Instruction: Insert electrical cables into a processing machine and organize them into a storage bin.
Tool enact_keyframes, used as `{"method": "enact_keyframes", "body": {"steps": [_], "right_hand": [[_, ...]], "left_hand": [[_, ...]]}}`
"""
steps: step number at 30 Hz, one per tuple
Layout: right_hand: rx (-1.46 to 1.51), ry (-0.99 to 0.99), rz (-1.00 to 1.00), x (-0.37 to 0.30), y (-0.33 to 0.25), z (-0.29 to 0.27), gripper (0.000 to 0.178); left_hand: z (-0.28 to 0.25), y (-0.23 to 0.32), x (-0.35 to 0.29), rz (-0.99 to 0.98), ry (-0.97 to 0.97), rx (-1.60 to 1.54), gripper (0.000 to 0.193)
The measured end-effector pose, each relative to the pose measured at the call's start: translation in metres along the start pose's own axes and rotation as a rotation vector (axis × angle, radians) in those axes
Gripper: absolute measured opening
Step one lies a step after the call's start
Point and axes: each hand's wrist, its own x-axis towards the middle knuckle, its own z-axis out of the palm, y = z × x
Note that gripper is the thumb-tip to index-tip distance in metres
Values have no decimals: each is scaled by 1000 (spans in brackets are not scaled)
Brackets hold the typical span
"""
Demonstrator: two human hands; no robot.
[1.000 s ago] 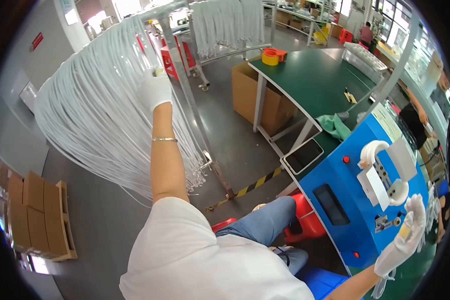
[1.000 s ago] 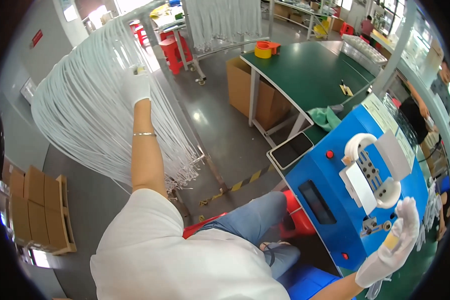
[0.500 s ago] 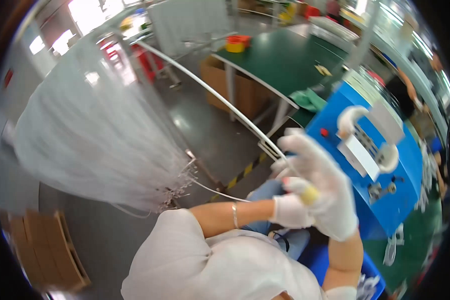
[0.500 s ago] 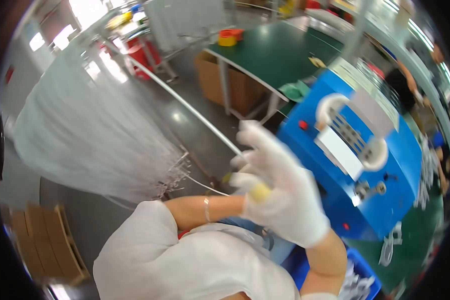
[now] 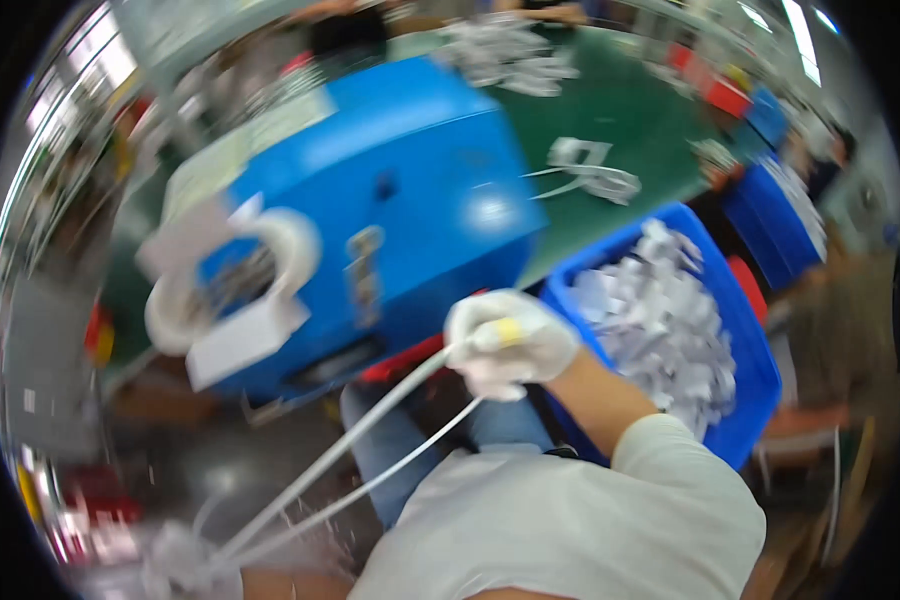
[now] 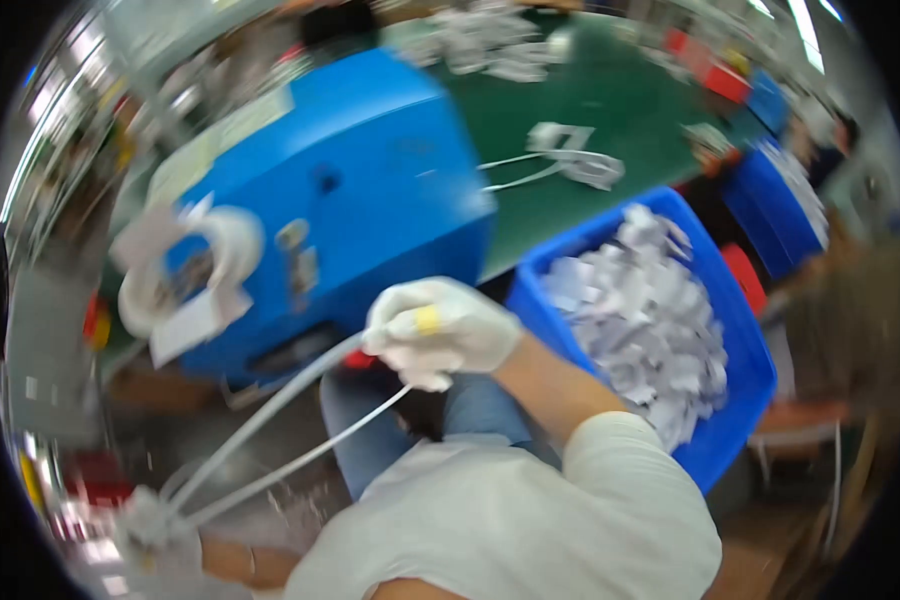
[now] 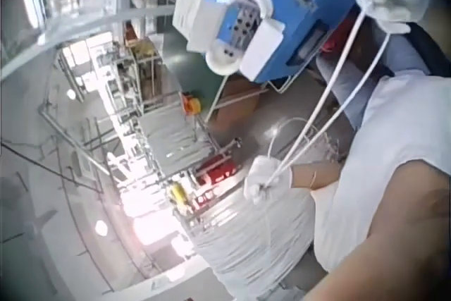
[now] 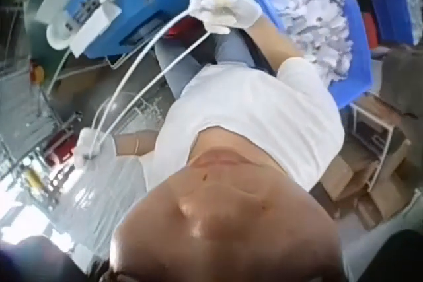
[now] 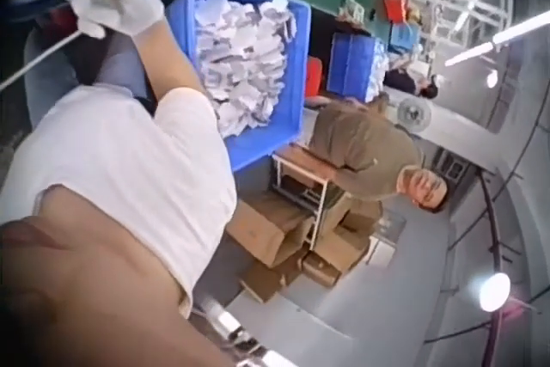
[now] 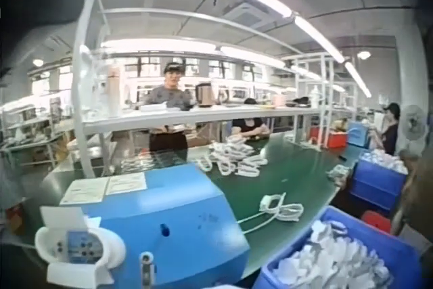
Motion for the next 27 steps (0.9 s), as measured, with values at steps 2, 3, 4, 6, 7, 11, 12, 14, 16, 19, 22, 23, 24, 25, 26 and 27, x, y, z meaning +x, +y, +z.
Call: {"method": "enact_keyframes", "body": {"steps": [2, 3, 4, 6, 7, 11, 12, 14, 16, 19, 22, 23, 24, 25, 26, 27], "right_hand": [[131, -2, -73, -13, 13, -17, 47], [239, -105, -108, -4, 27, -27, 57], [340, -135, -115, -9, 30, -30, 62], [393, -187, -292, -25, 39, -52, 68], [348, -187, -245, -31, 39, -61, 78], [417, 78, -240, -50, 32, -73, 79], [423, 91, -270, -54, 34, -86, 77], [100, 522, -256, -64, 18, -93, 60], [-669, 996, -408, -52, 8, -76, 27], [-1548, 890, -906, -24, -10, -11, 26], [-1362, 156, -874, 19, 15, 44, 33], [-1292, 40, -695, 24, 26, 50, 34], [-1279, 53, -501, 20, 24, 55, 30], [-1368, 119, -452, 21, 17, 58, 14], [-1348, 204, -451, 19, 9, 53, 8], [-1327, 258, -569, 15, 10, 33, 9]], "left_hand": [[2, -50, 11, 403, -330, 930, 29], [-12, -41, 16, 383, -353, 892, 29], [-21, -24, 8, 496, -489, 1608, 26], [-56, 14, -14, 755, -644, 3066, 21], [-64, 36, -29, 871, -567, 3857, 20], [-81, 1, -27, 875, 316, 2076, 22], [-65, -33, -3, 537, -71, 1294, 23], [-43, -48, 13, 145, -414, 519, 29], [-41, -59, 10, 130, -196, 550, 34], [0, -119, 20, 115, -130, 1096, 36], [31, -180, 26, 70, -153, 1354, 30], [41, -190, 36, -108, -223, 1256, 34], [20, -198, 42, -26, -176, 1295, 28], [43, -199, 55, -192, -78, 1158, 31], [30, -194, 65, -121, -62, 1051, 35], [21, -190, 73, 20, -36, 948, 34]]}}
